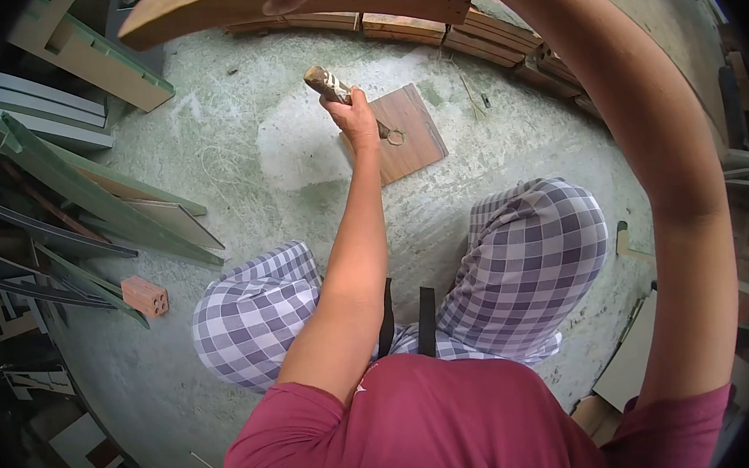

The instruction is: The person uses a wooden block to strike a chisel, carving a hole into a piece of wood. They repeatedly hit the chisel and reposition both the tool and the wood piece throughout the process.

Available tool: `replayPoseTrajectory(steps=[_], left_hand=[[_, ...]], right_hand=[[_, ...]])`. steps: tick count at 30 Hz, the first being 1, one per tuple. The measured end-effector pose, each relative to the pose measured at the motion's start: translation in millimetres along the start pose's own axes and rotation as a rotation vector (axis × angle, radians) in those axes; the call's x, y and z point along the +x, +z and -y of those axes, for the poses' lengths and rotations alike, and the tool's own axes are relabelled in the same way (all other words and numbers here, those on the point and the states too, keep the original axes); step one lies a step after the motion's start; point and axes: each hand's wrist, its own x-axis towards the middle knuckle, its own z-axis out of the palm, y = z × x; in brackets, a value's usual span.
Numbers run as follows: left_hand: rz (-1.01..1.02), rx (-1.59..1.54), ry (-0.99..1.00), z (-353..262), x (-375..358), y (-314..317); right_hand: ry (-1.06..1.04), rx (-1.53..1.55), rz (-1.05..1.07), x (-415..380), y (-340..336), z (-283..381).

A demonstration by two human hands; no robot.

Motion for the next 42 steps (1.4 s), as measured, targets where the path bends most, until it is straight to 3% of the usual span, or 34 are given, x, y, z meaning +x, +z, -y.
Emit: replayPoseTrajectory(steps=[1,3,5,6,7,9,15,17,19,21,23,24,27,28,31,33,35,37,38,41,42], left_hand=[[0.011,-0.013,0.015,1,0,-1],[-0.001,0.025,0.034,-2,-1,0],[0.008,0.012,0.027,-9,-2,0],[0.014,0.012,0.159,5,3,2],[0.042,0.074,0.162,12,2,2],[0.042,-0.004,0.1,23,0,7],[-0.105,-0.147,-0.029,31,12,-2],[-0.148,-0.313,-0.097,28,14,-6],[-0.12,-0.268,-0.037,31,23,-11],[-0.045,-0.328,-0.073,20,22,-8],[0.053,-0.332,-0.162,16,21,-3],[0.08,-0.308,-0.156,11,15,1],[0.144,-0.281,-0.082,-2,-12,18],[0.174,-0.222,-0.05,-5,-20,21],[0.225,-0.139,-0.01,-5,-35,28],[0.382,-0.292,-0.008,-10,-40,32],[0.417,-0.248,0.028,-17,-43,31],[0.484,-0.138,0.163,-18,-42,31],[0.485,-0.111,0.092,-18,-43,31],[0.53,-0.16,-0.068,-17,-38,26],[0.555,-0.162,-0.116,-19,-36,24]], right_hand=[[-0.042,0.07,-0.079,-2,3,0],[0.228,0.079,0.018,-4,31,-8],[0.157,-0.09,-0.041,-19,87,-41],[0.295,-0.214,0.142,-25,106,-53],[0.372,-0.17,0.153,-23,111,-52],[0.329,-0.183,0.14,-23,104,-50],[0.358,0.205,-0.145,-30,92,-13],[0.249,0.572,-0.273,-45,75,4],[0.262,0.905,-0.431,-67,64,26],[0.251,1.135,-0.458,-79,63,17],[0.509,1.117,-0.747,-101,33,68],[0.229,1.187,-0.689,-107,45,23],[0.561,1.237,-0.885,-111,36,37],[0.372,1.133,-0.894,-120,41,36],[0.426,1.216,-0.9,-118,45,23],[0.411,1.239,-0.861,-119,47,20],[0.391,1.267,-0.819,-117,47,16],[0.612,1.286,-0.799,-111,44,15],[0.437,1.223,-0.799,-121,46,23],[0.584,1.255,-0.782,-116,41,23],[0.411,1.2,-0.793,-125,43,29]])
